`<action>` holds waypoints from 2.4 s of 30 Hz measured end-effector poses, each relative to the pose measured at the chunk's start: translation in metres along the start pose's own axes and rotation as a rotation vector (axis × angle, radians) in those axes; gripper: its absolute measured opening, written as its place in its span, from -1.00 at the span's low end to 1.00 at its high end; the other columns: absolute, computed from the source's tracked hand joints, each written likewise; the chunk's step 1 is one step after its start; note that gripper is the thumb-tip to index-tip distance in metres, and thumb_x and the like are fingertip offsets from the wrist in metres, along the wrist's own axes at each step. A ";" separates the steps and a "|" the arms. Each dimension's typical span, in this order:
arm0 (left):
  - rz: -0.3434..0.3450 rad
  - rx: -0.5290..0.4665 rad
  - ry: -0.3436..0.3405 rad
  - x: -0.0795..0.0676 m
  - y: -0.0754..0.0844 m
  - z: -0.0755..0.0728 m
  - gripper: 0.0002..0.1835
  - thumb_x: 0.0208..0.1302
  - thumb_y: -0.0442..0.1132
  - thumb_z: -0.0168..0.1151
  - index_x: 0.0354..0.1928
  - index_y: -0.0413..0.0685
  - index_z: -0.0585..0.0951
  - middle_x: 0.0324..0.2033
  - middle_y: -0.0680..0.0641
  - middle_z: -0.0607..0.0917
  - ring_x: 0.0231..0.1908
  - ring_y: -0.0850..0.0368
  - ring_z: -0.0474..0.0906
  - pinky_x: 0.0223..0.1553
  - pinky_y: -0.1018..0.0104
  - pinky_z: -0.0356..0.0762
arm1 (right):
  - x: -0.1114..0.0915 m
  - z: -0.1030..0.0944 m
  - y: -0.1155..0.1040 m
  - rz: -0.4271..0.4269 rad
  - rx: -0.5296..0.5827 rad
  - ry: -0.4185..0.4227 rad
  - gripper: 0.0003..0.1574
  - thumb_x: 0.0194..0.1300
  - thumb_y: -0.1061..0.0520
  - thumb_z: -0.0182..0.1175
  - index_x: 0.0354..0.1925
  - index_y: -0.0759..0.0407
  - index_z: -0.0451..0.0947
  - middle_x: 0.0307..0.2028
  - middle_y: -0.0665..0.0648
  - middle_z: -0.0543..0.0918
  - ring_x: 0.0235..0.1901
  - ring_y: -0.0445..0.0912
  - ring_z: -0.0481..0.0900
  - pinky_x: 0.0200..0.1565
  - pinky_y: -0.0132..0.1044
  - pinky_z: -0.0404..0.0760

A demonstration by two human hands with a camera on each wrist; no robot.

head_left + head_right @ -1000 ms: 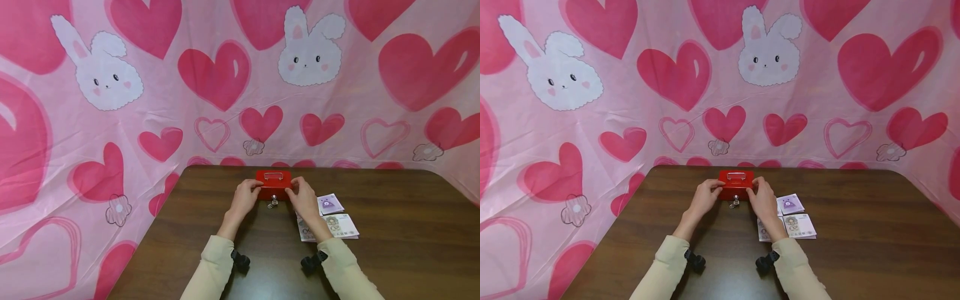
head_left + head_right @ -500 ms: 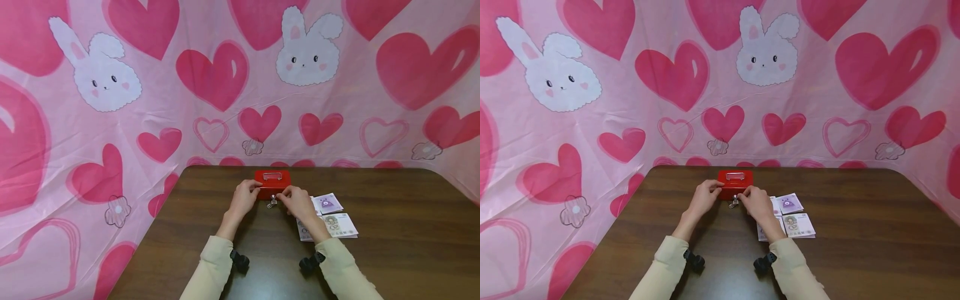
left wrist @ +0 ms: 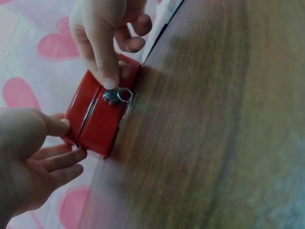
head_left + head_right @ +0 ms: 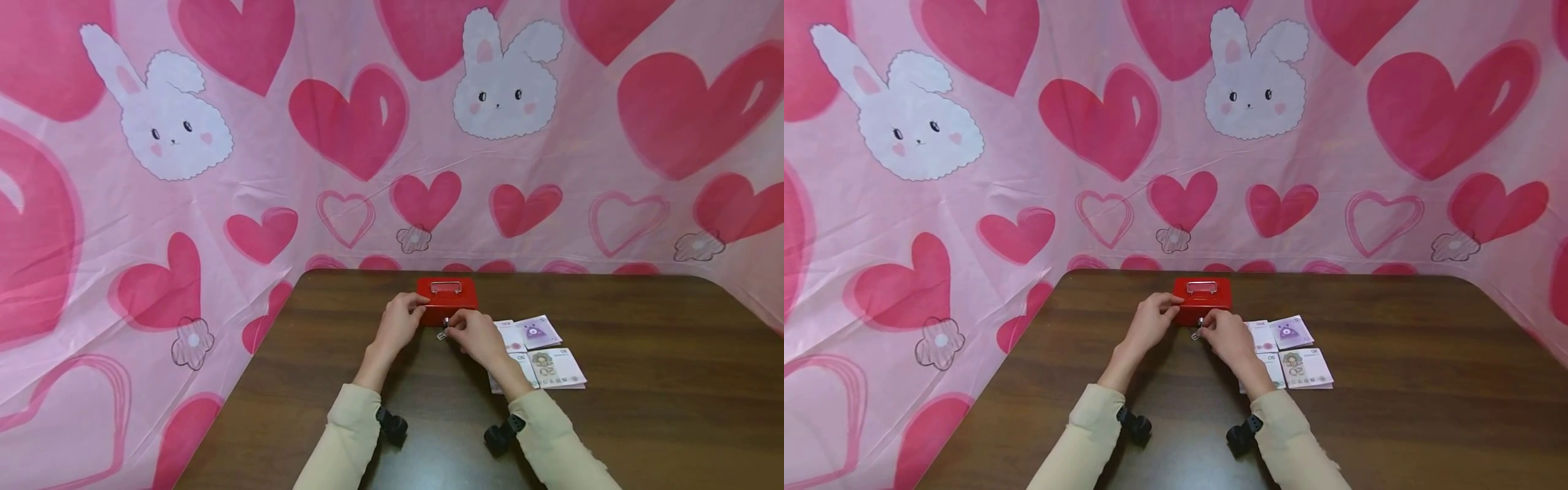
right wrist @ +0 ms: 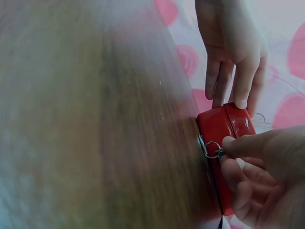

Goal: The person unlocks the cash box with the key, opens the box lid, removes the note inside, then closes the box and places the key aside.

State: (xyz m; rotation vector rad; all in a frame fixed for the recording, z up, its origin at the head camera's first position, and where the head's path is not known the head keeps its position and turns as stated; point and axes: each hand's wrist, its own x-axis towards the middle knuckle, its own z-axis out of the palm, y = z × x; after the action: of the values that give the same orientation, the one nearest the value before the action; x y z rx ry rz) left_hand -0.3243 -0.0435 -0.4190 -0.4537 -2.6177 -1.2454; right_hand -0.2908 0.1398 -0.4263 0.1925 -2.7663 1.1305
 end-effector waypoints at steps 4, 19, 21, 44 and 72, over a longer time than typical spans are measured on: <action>-0.001 0.004 0.002 0.000 0.000 0.000 -0.79 0.38 -0.28 0.23 -0.02 -0.01 0.74 -0.04 -0.13 0.68 0.01 -0.03 0.64 0.11 0.08 0.61 | -0.001 0.000 0.001 0.031 0.076 -0.025 -0.83 0.21 0.16 0.37 -0.22 0.19 0.65 -0.46 0.10 0.72 -0.69 -0.16 0.57 -0.63 -0.31 0.53; -0.022 0.005 -0.005 0.001 0.000 0.001 -0.78 0.39 -0.26 0.22 0.01 0.02 0.73 -0.03 -0.13 0.68 0.04 -0.02 0.66 0.13 0.07 0.61 | 0.002 0.004 0.009 0.137 0.358 -0.077 -0.72 0.28 0.23 0.29 -0.03 0.26 0.68 -0.34 0.20 0.75 -0.69 -0.11 0.64 -0.70 -0.31 0.53; -0.020 0.001 -0.005 0.001 -0.001 0.001 -0.77 0.39 -0.26 0.22 0.01 0.01 0.73 -0.03 -0.13 0.68 0.04 -0.03 0.66 0.13 0.07 0.61 | 0.002 0.005 0.010 0.140 0.372 -0.083 -0.71 0.29 0.23 0.28 -0.02 0.26 0.68 -0.35 0.20 0.75 -0.69 -0.12 0.63 -0.69 -0.32 0.53; -0.008 0.024 0.033 0.000 0.000 0.006 -0.77 0.39 -0.28 0.20 0.01 0.01 0.72 -0.02 -0.11 0.71 0.03 -0.01 0.66 0.13 0.05 0.60 | 0.000 -0.004 0.009 -0.010 0.325 -0.308 -0.77 0.26 0.19 0.31 -0.14 0.29 0.64 -0.39 0.17 0.70 -0.50 -0.05 0.56 -0.60 -0.27 0.62; 0.001 0.007 0.043 0.005 -0.003 0.007 -0.78 0.38 -0.29 0.22 -0.01 -0.01 0.74 -0.02 -0.13 0.73 0.02 -0.03 0.67 0.14 0.04 0.59 | -0.008 -0.037 0.007 -0.104 0.143 -0.771 -0.90 0.23 0.29 0.26 -0.24 0.21 0.60 -0.46 0.10 0.62 -0.61 -0.12 0.52 -0.61 -0.34 0.58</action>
State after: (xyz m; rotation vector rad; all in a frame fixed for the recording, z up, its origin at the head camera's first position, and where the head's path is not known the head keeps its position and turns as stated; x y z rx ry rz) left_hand -0.3301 -0.0394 -0.4241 -0.4221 -2.5850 -1.2317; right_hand -0.2807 0.1715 -0.4060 0.9621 -3.2317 1.4627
